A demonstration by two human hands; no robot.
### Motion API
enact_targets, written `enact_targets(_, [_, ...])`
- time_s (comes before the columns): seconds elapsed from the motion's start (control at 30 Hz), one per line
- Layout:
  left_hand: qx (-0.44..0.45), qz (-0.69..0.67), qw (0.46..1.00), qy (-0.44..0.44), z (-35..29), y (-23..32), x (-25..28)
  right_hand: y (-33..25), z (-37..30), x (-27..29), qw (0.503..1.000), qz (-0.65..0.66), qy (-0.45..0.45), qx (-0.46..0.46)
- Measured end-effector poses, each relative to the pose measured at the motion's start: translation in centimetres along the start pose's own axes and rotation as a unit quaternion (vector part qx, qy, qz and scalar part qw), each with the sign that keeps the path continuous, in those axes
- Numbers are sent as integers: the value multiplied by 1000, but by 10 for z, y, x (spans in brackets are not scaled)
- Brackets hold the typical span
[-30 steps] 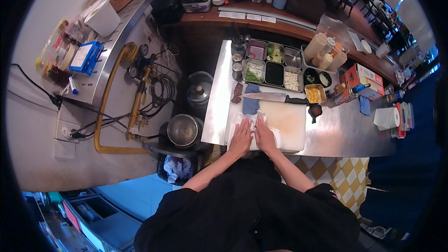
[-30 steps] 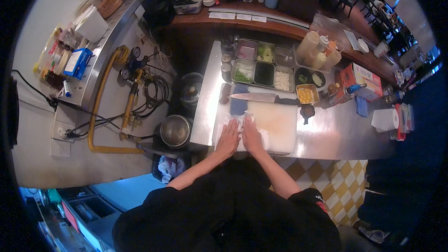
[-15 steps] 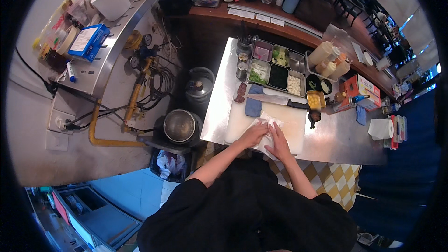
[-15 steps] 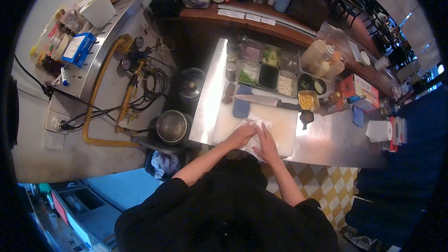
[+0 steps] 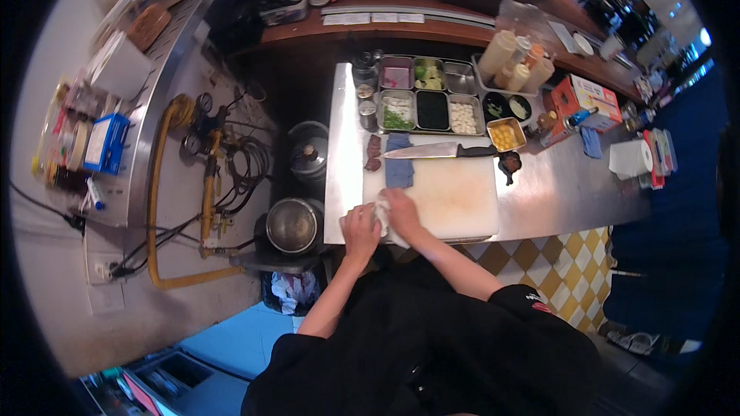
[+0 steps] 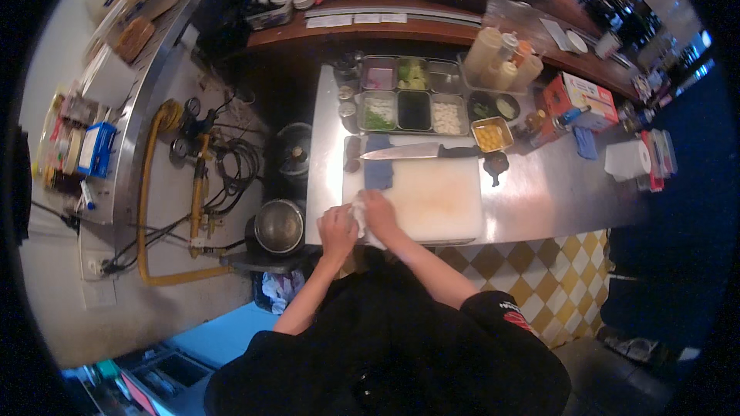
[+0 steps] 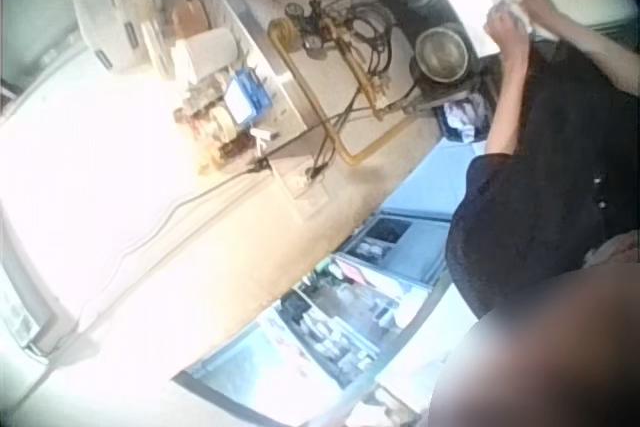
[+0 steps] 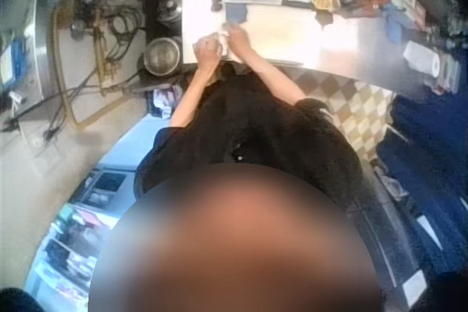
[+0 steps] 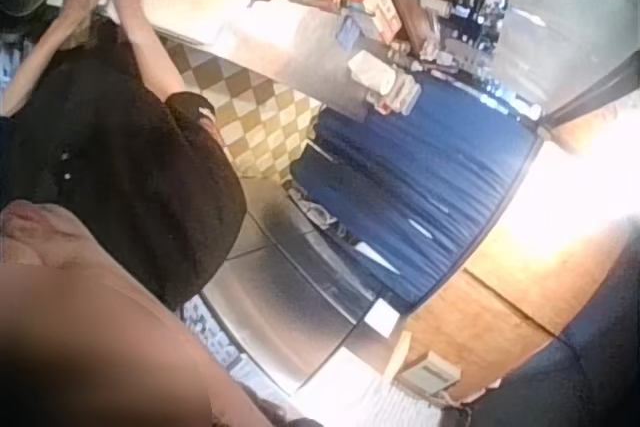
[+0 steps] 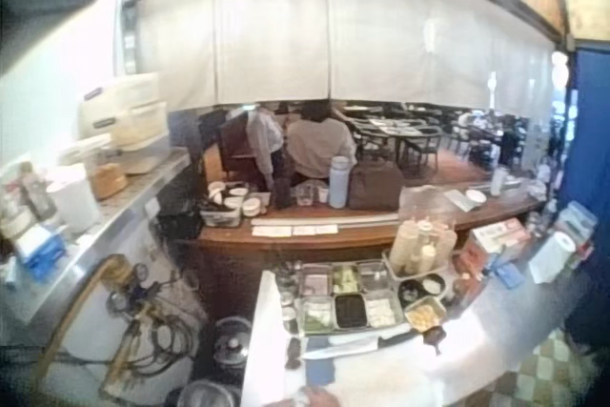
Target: The person slices raw meat on a cutting board, uses a culinary torch to sear the pieces, and arranges them on a plate. They also wipe the cutting board with a paper towel and handle a small bowl of seasoning.
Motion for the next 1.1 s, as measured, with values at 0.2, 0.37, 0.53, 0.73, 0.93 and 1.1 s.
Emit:
enact_targets(0.2, [102, 17, 994, 42, -26, -20, 10, -37, -14, -8, 988, -34, -45, 141])
enact_targets(0.37, [35, 16, 999, 26, -28, -23, 12, -27, -25, 3, 977, -66, -73, 188])
enact_targets(0.53, [23, 20, 1000, 4, -24, -24, 22, 47, -64, 67, 978, -166, 17, 127])
enact_targets(0.73, [27, 8, 1000, -12, -28, -26, 18, 166, -97, 181, 964, -262, 23, -32])
enact_targets(0.93, [66, -25, 997, -11, -40, -23, 17, 126, -77, 128, 961, -217, 31, -167])
enact_targets(1.1, [49, -37, 998, -26, -39, -26, 13, 58, -65, 28, 993, -92, 31, -62])
Point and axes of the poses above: each hand's wrist, its own z-axis towards the middle knuckle, its own x-axis out of the back of the hand, y = z × x, the point moved 2 cm from there along z, towards the middle knuckle, and after that the axes turned 13 degrees about x, right-handed, at the moved point
